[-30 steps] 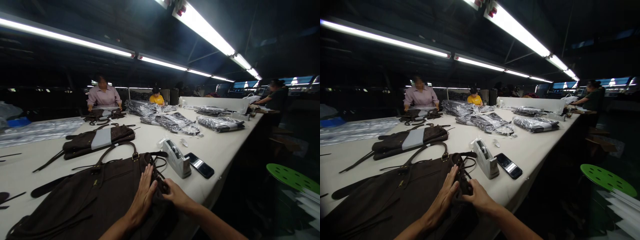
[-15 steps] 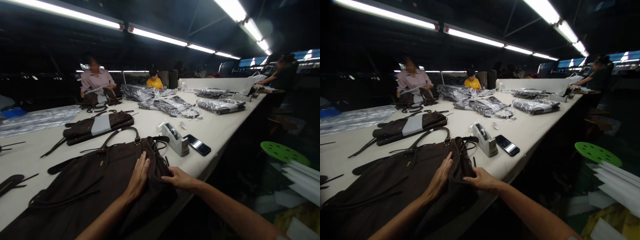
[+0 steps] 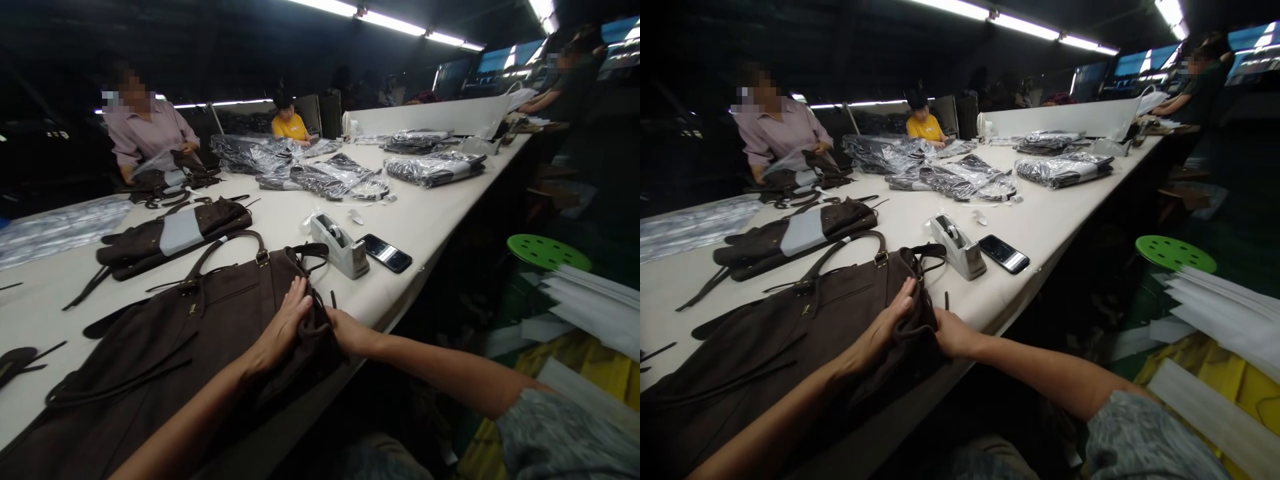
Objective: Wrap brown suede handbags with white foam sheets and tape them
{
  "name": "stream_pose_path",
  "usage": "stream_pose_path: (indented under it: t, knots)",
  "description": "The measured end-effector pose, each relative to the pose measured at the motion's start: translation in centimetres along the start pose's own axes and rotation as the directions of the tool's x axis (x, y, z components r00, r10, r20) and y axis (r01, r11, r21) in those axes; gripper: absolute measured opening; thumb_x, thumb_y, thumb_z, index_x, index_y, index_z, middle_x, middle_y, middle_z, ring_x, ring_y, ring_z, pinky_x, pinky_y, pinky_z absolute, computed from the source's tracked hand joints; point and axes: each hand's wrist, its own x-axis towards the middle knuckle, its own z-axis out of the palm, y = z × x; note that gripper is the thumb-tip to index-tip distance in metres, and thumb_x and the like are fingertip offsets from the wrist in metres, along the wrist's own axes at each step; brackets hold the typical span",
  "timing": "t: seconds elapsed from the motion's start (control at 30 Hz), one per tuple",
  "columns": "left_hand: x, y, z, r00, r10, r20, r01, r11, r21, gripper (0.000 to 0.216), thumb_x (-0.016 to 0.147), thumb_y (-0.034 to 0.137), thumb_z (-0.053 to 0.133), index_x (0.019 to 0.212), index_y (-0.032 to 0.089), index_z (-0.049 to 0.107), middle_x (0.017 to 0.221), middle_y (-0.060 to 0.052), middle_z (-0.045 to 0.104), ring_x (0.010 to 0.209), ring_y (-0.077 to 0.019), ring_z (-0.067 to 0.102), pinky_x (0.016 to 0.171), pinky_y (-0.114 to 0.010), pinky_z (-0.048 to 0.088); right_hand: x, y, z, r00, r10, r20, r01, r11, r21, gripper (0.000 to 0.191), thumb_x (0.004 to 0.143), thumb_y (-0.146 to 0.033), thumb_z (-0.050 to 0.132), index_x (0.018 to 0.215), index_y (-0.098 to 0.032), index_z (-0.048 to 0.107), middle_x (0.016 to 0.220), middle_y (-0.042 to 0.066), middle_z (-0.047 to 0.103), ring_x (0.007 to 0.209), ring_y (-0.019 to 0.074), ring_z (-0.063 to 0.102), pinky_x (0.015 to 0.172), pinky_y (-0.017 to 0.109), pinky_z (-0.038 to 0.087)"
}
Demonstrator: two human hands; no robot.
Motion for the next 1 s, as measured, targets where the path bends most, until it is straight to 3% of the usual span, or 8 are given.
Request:
stream_pose_path:
  t: [0.07,0.13,0.27,0.37,0.47,0.53,0.77,1.0]
  knots:
    - [0.2,0.5,0.3,0.982,0.001,0.190,-0.025,0.992,0.125,0.085,0.091,0.068,0.019,0.154,0.011,0.014,0.161,-0.007,-0.003,0.149,-0.0196,-0.007,0.122,-0.043,-0.004,0.2,-0.2,-0.1,0.996,-0.078,0.032,0.083,0.980,-0.183,0.041,0.071,-0.011,0.066,0.111,-0.015,0.065,0.089,0.006,0.073,0.084,0.0227,0.068,0.068,0.026,0.052]
    - [0.2,0.4,0.4,0.953,-0.024,0.302,-0.047,0.973,0.225,0.084,0.092,0.067,0.013,0.154,0.011,0.008,0.160,-0.008,-0.008,0.149,-0.0189,-0.011,0.121,-0.045,-0.006,0.3,-0.9,-0.4,0.994,-0.083,0.071,0.103,0.920,-0.379,0.042,0.065,-0.005,0.067,0.107,-0.013,0.067,0.097,0.010,0.074,0.094,0.0258,0.068,0.074,0.027,0.052]
    - [-0.3,-0.6,0.9,0.945,-0.030,0.325,-0.105,0.914,0.391,0.076,0.095,0.062,0.003,0.154,0.014,0.004,0.160,-0.010,-0.010,0.148,-0.0200,-0.014,0.121,-0.051,-0.004,0.3,-3.6,-2.4,0.992,0.118,0.053,-0.043,0.688,-0.724,0.013,0.075,-0.020,0.068,0.085,-0.012,0.072,0.083,0.013,0.074,0.082,0.0266,0.071,0.067,0.027,0.049]
    - [-0.6,-1.3,1.6,0.963,0.014,0.268,-0.155,0.846,0.510,0.074,0.095,0.063,0.006,0.154,0.018,0.007,0.161,-0.012,-0.009,0.149,-0.0238,-0.012,0.120,-0.056,-0.002,1.0,-5.7,-4.6,0.996,0.081,-0.036,-0.082,0.675,-0.733,0.020,0.085,-0.031,0.060,0.085,-0.017,0.073,0.067,0.005,0.072,0.071,0.0197,0.070,0.066,0.024,0.047]
    - [-0.7,-1.5,1.9,0.966,0.034,0.254,-0.172,0.822,0.544,0.071,0.096,0.061,0.007,0.154,0.021,0.010,0.161,-0.012,-0.009,0.149,-0.0253,-0.010,0.119,-0.057,0.000,3.4,-6.7,-5.5,0.954,-0.192,-0.229,-0.049,0.657,-0.752,0.022,0.088,-0.031,0.056,0.096,-0.020,0.074,0.084,0.004,0.075,0.085,0.0183,0.069,0.078,0.025,0.046]
    - [-0.7,-1.2,1.9,0.966,0.026,0.256,-0.168,0.818,0.551,0.070,0.096,0.061,0.007,0.154,0.022,0.011,0.161,-0.012,-0.009,0.149,-0.0253,-0.010,0.119,-0.058,0.001,5.9,-6.5,-5.3,0.926,-0.278,-0.254,-0.030,0.617,-0.786,0.024,0.088,-0.032,0.057,0.100,-0.020,0.073,0.098,0.005,0.074,0.095,0.0196,0.067,0.083,0.026,0.046]
    - [-1.1,-1.0,1.6,0.967,0.034,0.251,-0.169,0.824,0.541,0.068,0.097,0.058,0.009,0.154,0.022,0.009,0.161,-0.013,-0.008,0.149,-0.0261,-0.009,0.119,-0.059,0.002,13.0,-5.4,-4.1,0.963,-0.186,-0.196,-0.062,0.554,-0.830,0.021,0.079,-0.020,0.059,0.089,-0.015,0.077,0.097,0.013,0.075,0.095,0.0242,0.068,0.080,0.027,0.047]
    - [-1.0,-1.7,1.7,0.968,0.087,0.237,-0.198,0.843,0.500,0.065,0.098,0.057,0.013,0.155,0.025,0.010,0.161,-0.011,-0.008,0.149,-0.0274,-0.007,0.119,-0.060,0.002,16.6,-5.0,-4.2,0.934,-0.251,-0.255,-0.051,0.612,-0.789,0.034,0.086,-0.013,0.049,0.109,-0.019,0.074,0.110,0.010,0.073,0.106,0.0215,0.065,0.090,0.027,0.046]
